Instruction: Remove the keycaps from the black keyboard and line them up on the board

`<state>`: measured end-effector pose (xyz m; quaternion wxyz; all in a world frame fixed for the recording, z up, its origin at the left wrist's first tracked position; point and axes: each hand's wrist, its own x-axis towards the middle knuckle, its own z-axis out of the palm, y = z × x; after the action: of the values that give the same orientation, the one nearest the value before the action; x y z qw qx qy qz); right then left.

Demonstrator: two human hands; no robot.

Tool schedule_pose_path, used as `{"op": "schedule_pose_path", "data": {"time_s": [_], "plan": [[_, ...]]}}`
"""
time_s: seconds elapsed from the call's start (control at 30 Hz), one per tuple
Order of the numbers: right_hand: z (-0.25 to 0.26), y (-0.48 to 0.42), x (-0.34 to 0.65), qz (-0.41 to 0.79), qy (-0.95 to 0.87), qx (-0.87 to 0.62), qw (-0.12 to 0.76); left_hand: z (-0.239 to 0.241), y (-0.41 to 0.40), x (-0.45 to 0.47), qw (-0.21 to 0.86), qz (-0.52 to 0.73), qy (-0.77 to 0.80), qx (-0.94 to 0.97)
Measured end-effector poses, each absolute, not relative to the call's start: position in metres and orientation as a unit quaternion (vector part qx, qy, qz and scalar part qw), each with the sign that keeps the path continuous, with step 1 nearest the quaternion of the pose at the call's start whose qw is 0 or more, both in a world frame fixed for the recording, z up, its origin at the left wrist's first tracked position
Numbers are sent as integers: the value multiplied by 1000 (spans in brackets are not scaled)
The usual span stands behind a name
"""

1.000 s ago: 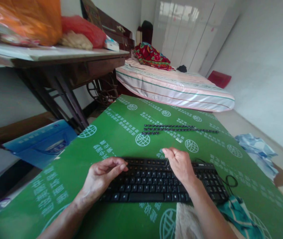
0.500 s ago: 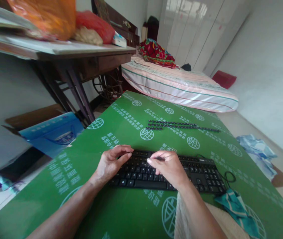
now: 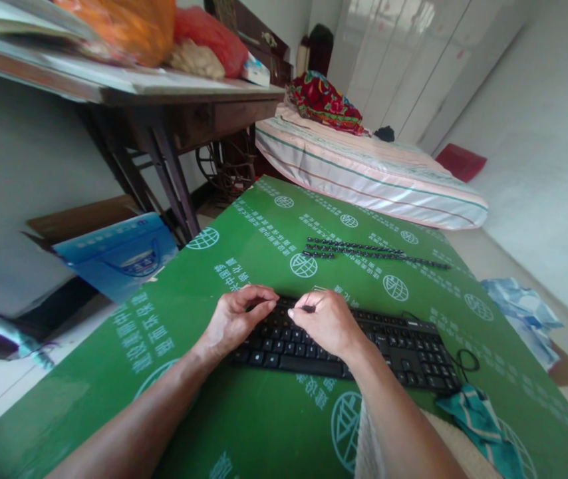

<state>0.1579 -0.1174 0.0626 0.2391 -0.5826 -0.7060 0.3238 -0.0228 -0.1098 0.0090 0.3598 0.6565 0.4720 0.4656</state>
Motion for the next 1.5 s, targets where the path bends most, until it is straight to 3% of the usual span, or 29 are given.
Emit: {"op": "schedule_pose_path", "data": {"time_s": [0.53,0.97,1.5], "plan": [[50,-120,147,214,-753,-584,213,11,-110,-23,344,451,472,675],[24,-125,143,224,-671,-638,304,19,-122,-12,228,362,364,827],[1,-135,142,198,-640,-595,443,14,-125,11,171,250,469,829]]}}
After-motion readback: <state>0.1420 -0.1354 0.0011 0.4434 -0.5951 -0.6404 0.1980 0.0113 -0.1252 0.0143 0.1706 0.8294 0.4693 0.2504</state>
